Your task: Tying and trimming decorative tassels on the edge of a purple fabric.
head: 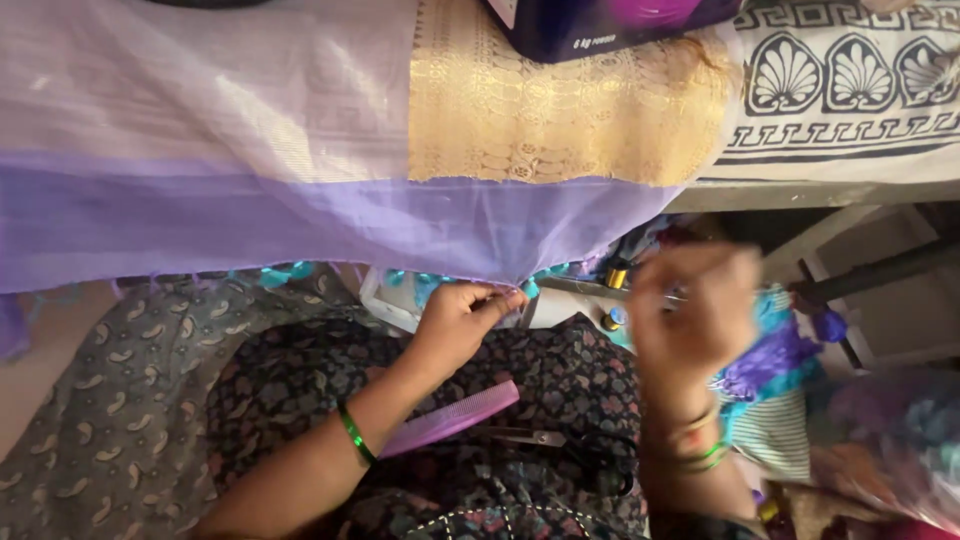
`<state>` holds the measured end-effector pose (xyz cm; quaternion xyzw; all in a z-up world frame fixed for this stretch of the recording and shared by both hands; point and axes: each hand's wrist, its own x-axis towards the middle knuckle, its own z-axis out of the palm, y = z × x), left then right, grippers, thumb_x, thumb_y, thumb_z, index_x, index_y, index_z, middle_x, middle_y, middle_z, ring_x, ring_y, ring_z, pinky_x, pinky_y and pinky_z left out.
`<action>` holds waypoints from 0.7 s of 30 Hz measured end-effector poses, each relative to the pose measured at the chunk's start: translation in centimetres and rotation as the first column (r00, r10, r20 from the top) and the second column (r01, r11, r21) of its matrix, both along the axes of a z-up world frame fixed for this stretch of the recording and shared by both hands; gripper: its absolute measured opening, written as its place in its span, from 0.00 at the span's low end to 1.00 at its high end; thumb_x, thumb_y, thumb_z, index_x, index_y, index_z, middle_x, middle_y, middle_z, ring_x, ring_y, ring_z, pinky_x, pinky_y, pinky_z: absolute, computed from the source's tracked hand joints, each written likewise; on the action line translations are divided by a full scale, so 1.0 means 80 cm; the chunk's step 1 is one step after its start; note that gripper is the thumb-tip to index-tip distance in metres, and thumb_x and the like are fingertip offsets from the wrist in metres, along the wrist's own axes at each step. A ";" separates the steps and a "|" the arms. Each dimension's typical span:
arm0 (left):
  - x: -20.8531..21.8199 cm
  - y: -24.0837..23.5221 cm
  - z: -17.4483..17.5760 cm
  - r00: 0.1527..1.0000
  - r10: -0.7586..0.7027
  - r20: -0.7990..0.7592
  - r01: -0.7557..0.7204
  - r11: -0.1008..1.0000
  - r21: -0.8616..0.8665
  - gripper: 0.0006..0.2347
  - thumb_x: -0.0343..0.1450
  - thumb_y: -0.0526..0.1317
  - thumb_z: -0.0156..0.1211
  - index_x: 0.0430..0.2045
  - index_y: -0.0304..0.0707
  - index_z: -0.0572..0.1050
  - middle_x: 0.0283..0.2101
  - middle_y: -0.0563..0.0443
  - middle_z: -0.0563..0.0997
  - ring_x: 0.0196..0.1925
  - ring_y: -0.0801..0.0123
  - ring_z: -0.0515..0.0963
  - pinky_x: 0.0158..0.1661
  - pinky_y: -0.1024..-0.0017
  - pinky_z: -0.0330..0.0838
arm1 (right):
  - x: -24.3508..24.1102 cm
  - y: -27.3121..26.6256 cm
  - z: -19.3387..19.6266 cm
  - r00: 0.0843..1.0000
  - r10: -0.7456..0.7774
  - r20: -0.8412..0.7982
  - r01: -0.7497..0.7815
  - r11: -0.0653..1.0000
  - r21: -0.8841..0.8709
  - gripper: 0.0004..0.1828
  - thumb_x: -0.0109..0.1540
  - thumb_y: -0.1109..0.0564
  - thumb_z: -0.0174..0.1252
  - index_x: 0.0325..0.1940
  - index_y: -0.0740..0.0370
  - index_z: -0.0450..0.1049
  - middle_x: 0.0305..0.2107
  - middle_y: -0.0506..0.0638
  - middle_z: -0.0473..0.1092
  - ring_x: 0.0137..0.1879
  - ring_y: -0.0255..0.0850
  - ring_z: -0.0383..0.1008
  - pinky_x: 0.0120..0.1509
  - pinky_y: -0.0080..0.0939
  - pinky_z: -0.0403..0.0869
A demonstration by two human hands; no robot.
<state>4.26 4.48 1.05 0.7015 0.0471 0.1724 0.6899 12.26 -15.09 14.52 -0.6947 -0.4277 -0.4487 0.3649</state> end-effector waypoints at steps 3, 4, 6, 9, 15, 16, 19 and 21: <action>-0.003 -0.003 0.007 0.997 -0.032 -0.063 0.029 0.998 -0.059 0.09 0.72 0.38 0.63 0.39 0.31 0.84 0.37 0.52 0.88 0.39 0.79 0.82 0.43 0.77 0.76 | -0.029 0.014 -0.013 0.998 0.041 -0.050 -0.045 0.996 -0.078 0.08 0.57 0.71 0.64 0.38 0.66 0.76 0.33 0.54 0.72 0.37 0.45 0.70 0.42 0.42 0.68; -0.005 -0.003 0.009 0.997 -0.028 -0.066 0.024 0.998 -0.057 0.09 0.72 0.38 0.63 0.39 0.31 0.84 0.37 0.52 0.88 0.39 0.79 0.82 0.43 0.77 0.76 | -0.021 0.010 -0.013 0.998 0.046 -0.053 -0.050 0.996 -0.076 0.08 0.57 0.71 0.64 0.38 0.66 0.76 0.33 0.54 0.72 0.37 0.45 0.70 0.42 0.42 0.68; -0.008 -0.002 0.013 0.997 -0.032 -0.074 0.028 0.998 -0.053 0.08 0.73 0.38 0.62 0.39 0.32 0.84 0.37 0.52 0.88 0.39 0.79 0.82 0.43 0.78 0.76 | -0.006 -0.001 -0.012 0.988 -0.047 -0.148 0.044 0.999 -0.024 0.06 0.66 0.70 0.64 0.44 0.64 0.76 0.39 0.52 0.76 0.43 0.44 0.73 0.48 0.40 0.71; -0.011 -0.001 0.011 1.000 0.005 -0.010 -0.005 1.000 0.010 0.08 0.73 0.38 0.63 0.39 0.32 0.84 0.37 0.52 0.87 0.40 0.78 0.83 0.44 0.77 0.76 | 0.027 -0.011 0.033 0.991 -0.130 -0.037 0.131 0.990 0.051 0.03 0.71 0.71 0.64 0.47 0.70 0.77 0.39 0.52 0.76 0.46 0.42 0.74 0.53 0.42 0.71; -0.015 -0.003 0.020 0.999 0.041 0.011 -0.042 0.994 0.104 0.09 0.72 0.39 0.64 0.38 0.31 0.84 0.37 0.49 0.87 0.39 0.76 0.82 0.42 0.75 0.75 | 0.033 0.008 0.058 0.909 0.209 -0.362 -0.090 0.943 0.321 0.03 0.74 0.68 0.62 0.53 0.70 0.76 0.43 0.48 0.72 0.39 0.28 0.72 0.36 0.23 0.68; -0.014 -0.003 0.019 0.999 0.042 0.012 -0.043 0.994 0.102 0.09 0.72 0.39 0.64 0.38 0.31 0.84 0.37 0.49 0.87 0.39 0.76 0.82 0.42 0.75 0.75 | 0.041 0.014 0.055 0.908 0.210 -0.362 -0.091 0.943 0.319 0.03 0.74 0.68 0.62 0.53 0.70 0.76 0.43 0.48 0.72 0.39 0.28 0.72 0.36 0.23 0.68; -0.013 -0.004 0.017 0.999 0.045 0.013 -0.047 0.988 0.148 0.09 0.72 0.39 0.63 0.38 0.32 0.83 0.37 0.50 0.87 0.39 0.76 0.83 0.41 0.76 0.75 | 0.059 0.032 0.050 0.999 -0.010 -0.047 0.015 0.995 0.099 0.05 0.72 0.68 0.65 0.52 0.68 0.78 0.47 0.54 0.68 0.52 0.40 0.73 0.46 0.33 0.79; -0.012 -0.005 0.015 0.999 0.043 -0.013 -0.041 0.990 0.137 0.09 0.72 0.39 0.64 0.38 0.32 0.84 0.35 0.50 0.88 0.37 0.77 0.82 0.40 0.76 0.75 | 0.068 0.042 0.054 0.977 -0.203 0.067 0.197 0.976 0.097 0.11 0.70 0.63 0.66 0.53 0.71 0.74 0.50 0.56 0.67 0.58 0.48 0.68 0.60 0.49 0.71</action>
